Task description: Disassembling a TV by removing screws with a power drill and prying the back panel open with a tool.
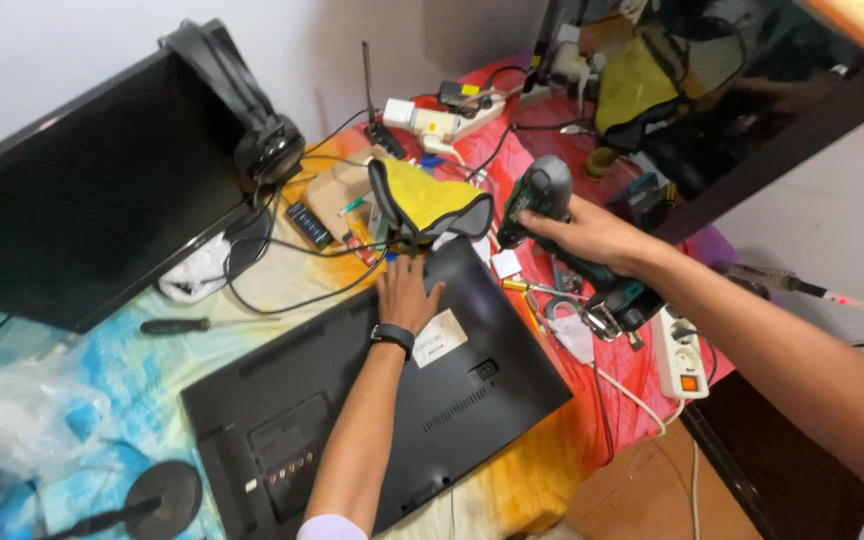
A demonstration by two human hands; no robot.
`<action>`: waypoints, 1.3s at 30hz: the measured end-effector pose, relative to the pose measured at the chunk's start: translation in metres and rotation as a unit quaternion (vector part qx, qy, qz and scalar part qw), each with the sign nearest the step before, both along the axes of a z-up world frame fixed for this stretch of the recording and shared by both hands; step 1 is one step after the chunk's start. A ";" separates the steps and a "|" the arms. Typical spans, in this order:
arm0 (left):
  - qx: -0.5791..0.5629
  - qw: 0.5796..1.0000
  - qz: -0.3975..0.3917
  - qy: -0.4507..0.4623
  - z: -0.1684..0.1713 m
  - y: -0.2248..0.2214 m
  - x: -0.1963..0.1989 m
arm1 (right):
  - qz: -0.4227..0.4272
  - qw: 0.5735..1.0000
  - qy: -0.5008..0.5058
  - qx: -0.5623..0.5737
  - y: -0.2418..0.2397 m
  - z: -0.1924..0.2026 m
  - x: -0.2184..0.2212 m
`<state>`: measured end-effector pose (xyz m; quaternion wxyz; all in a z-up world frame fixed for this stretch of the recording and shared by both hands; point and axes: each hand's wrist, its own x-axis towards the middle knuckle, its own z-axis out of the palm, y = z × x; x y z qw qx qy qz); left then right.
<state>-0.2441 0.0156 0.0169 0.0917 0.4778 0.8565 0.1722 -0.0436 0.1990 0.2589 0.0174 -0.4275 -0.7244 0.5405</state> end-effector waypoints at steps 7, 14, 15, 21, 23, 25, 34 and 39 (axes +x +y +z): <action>-0.012 0.984 -0.094 -0.148 -0.050 0.092 -0.041 | -0.011 1.000 -0.021 0.000 0.016 -0.008 0.005; -0.055 0.967 -0.075 -0.239 -0.027 0.106 -0.076 | -0.015 0.999 -0.040 -0.020 0.023 0.008 0.009; -0.048 0.954 -0.057 -0.292 0.001 0.100 -0.075 | -0.014 0.999 -0.041 -0.023 0.024 0.011 0.010; 0.106 0.945 -0.014 -0.308 -0.011 0.092 -0.059 | -0.007 0.998 -0.032 -0.047 0.030 0.005 0.009; 0.071 0.950 -0.001 -0.305 -0.012 0.067 -0.056 | 0.000 0.998 -0.029 -0.057 0.033 -0.002 0.014; 0.035 0.952 0.013 -0.305 -0.016 0.032 -0.047 | 0.010 0.997 -0.027 -0.068 0.033 -0.005 0.019; -0.045 0.988 0.146 -0.030 0.019 -0.121 -0.036 | 0.112 0.992 -0.053 -0.033 0.007 -0.002 -0.011; -0.182 0.930 0.315 -0.046 0.056 -0.188 -0.018 | 0.187 0.980 -0.071 -0.007 -0.033 -0.009 -0.040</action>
